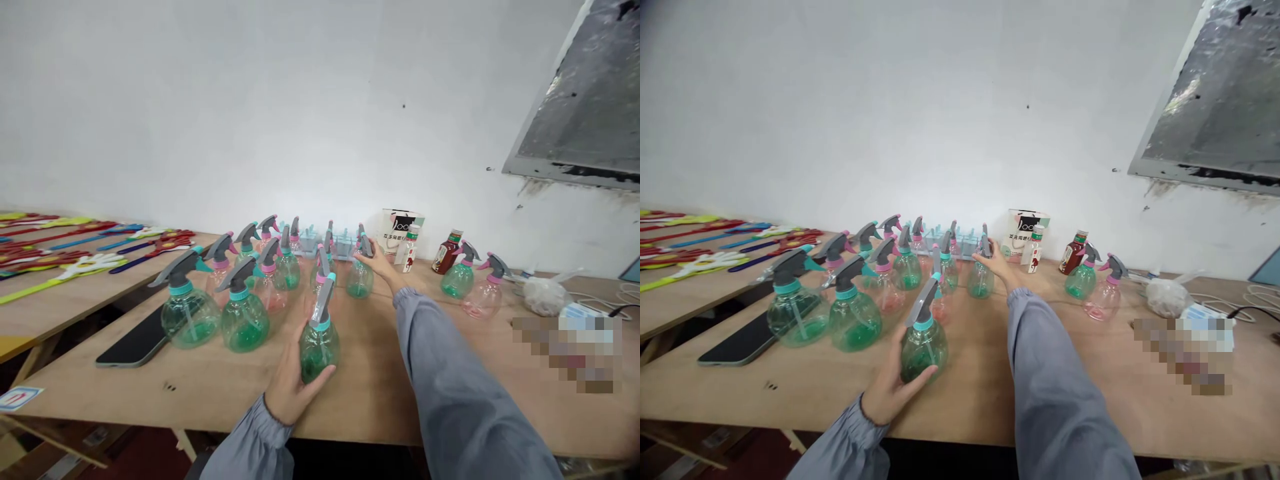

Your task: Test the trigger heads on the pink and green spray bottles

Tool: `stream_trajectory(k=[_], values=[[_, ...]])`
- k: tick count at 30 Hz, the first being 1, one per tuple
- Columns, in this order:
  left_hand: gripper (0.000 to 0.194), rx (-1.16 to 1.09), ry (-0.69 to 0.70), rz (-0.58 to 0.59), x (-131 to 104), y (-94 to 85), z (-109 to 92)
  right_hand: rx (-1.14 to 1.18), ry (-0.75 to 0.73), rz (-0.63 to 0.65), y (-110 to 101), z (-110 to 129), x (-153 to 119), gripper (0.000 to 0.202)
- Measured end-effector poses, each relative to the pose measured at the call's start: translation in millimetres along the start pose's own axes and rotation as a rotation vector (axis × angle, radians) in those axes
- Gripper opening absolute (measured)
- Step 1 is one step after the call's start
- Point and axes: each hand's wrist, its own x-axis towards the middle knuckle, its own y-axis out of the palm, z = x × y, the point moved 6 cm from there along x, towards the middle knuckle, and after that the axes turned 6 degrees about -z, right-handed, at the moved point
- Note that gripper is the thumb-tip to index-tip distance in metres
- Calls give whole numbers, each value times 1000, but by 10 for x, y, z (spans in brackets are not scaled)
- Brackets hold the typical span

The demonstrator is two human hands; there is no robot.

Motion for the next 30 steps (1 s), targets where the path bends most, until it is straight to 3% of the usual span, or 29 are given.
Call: stream_trajectory(k=[3, 7, 11, 15, 21, 23, 26, 30], values=[[83, 1, -1, 0, 4, -2, -6, -10, 1, -33, -67, 54, -102, 74], [82, -20, -21, 5, 10, 1, -8, -9, 4, -32, -283, 180, -435, 54], [81, -17, -26, -6, 7, -4, -4, 177, 82, -12, -439, 322, -864, 39], [81, -1, 1, -3, 5, -5, -3, 352, 179, -78, -455, 512, -1154, 33], [80, 8, 9, 11, 13, -3, -3, 153, 128, -188, -468, 856, -1335, 47], [80, 4, 13, 16, 16, -2, -12, 202, 108, -146, -437, 911, -1360, 41], [81, 7, 20, 12, 19, -7, -21, 265, 82, -78, -388, 922, -1381, 35], [82, -2, 25, 15, 21, -4, -21, 153, 119, -218, -471, 819, -1405, 43]])
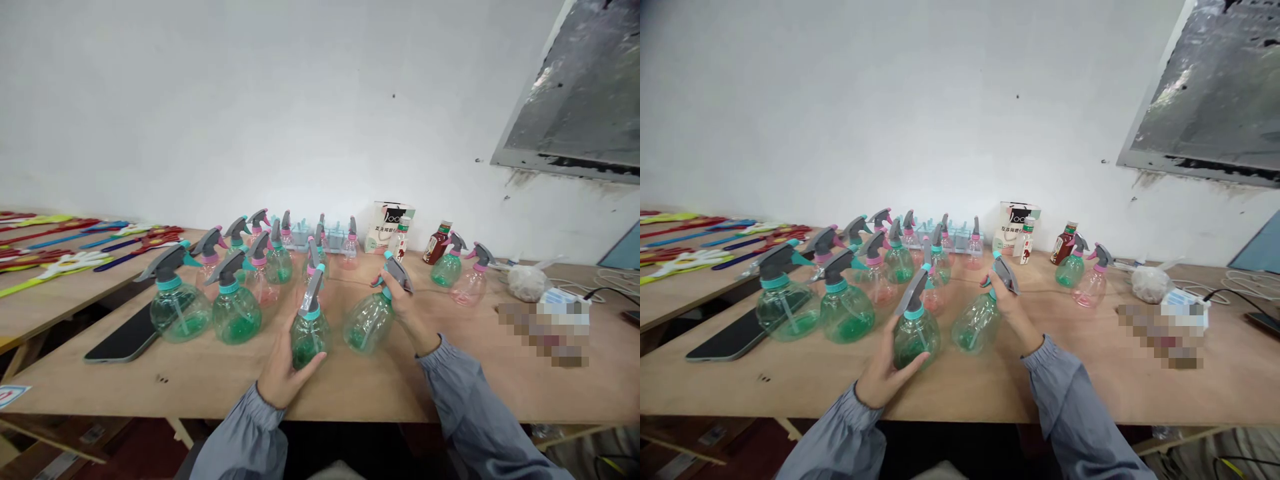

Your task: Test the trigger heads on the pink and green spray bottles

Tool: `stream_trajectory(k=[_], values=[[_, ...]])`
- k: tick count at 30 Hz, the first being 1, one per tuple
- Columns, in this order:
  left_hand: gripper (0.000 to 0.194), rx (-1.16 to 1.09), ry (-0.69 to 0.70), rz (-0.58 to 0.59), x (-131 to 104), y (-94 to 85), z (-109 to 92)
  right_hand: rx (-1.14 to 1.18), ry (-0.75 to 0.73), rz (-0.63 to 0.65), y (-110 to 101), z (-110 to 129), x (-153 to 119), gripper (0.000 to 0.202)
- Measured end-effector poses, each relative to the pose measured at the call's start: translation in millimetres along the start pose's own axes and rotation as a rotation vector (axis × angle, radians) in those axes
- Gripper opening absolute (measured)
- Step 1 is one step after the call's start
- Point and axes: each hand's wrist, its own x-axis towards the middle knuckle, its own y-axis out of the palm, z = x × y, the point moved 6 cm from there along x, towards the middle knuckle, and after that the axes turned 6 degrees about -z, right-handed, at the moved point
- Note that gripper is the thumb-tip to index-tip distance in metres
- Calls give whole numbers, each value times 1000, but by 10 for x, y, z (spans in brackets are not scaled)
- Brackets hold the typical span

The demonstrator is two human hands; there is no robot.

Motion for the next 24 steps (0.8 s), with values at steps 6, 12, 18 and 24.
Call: stream_trajectory(k=[6, 12, 18, 24], values=[[81, -11, -14, -4, -9, 7, 24, 52, -14, 81, 18, -21, 7, 31], [81, -24, -34, 0, -19, 13, 33, 88, 53, 65, 7, -55, 40, 38], [81, -18, -6, -8, -4, -2, -4, -26, 18, -5, -42, -23, 26, 41], [82, 20, 5, -26, -4, -15, -11, -37, -45, 91, 28, 73, 6, 33]])
